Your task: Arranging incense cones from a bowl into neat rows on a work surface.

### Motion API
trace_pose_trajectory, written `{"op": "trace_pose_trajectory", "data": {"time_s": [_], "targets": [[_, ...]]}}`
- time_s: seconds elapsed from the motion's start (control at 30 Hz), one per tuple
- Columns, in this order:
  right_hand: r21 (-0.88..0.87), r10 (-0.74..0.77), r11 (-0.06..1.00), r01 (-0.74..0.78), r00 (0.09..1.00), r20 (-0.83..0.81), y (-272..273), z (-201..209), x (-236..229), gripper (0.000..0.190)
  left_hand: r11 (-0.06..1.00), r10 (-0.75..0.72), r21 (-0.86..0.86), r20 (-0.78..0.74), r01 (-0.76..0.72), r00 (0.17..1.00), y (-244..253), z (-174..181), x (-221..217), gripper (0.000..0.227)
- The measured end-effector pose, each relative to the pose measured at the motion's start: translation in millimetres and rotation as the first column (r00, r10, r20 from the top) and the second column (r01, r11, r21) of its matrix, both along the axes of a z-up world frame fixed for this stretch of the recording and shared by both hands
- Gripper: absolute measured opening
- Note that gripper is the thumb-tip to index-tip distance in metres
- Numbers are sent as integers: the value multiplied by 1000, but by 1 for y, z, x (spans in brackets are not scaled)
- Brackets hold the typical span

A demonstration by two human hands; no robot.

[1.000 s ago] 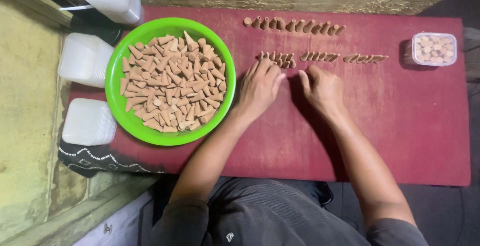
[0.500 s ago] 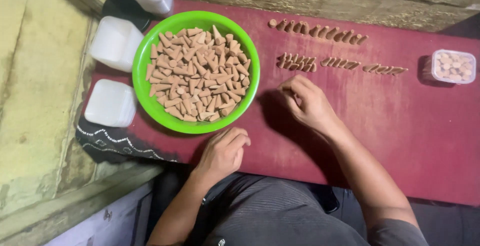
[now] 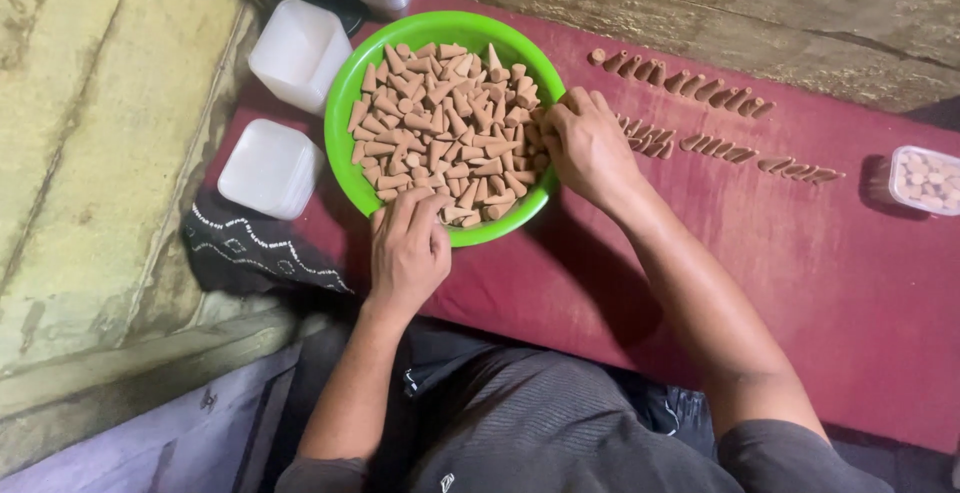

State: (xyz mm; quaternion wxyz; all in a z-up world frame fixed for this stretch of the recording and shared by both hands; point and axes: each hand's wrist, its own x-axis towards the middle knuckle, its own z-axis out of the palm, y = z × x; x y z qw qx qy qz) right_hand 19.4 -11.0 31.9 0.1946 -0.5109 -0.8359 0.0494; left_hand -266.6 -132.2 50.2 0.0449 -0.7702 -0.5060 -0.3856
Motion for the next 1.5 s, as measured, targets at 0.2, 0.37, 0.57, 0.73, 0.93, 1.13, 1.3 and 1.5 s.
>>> {"op": "trace_pose_trajectory", "data": {"time_s": [0.2, 0.37, 0.57, 0.73, 0.93, 1.13, 1.3, 1.5], "targets": [[89, 31, 996, -20, 992, -120, 17, -8, -8, 13, 975, -120, -181, 54, 128, 991, 21, 44, 15, 17], [-188, -51, 976, -110, 721, -691, 20, 16, -22, 10, 980, -159, -145, -146, 138, 976, 84, 4, 43, 20], [-190, -105, 960, -207, 365, -925, 51, -9, -16, 13, 938, -252, -274, -122, 211, 960, 113, 5, 54, 13], [-144, -30, 925, -351, 310, -950, 51, 10, -30, 35, 883, -200, -315, 415, 347, 888, 150, 44, 32, 15], [-169, -46, 931, -325, 354, -934, 46, 23, -32, 40, 670, -161, -372, 771, 642, 616, 179, 41, 33, 20], [-140, 4, 933, -331, 400, -917, 39, 29, -36, 44, 615, -128, -424, 779, 665, 614, 161, 50, 38, 19], [-179, -27, 911, -371, 380, -925, 42, 15, -33, 46, 605, -179, -386, 786, 696, 592, 174, 34, 41, 18], [-183, -27, 903, -390, 374, -927, 45, 10, -33, 46, 600, -216, -374, 775, 707, 594, 171, 35, 38, 18]]}}
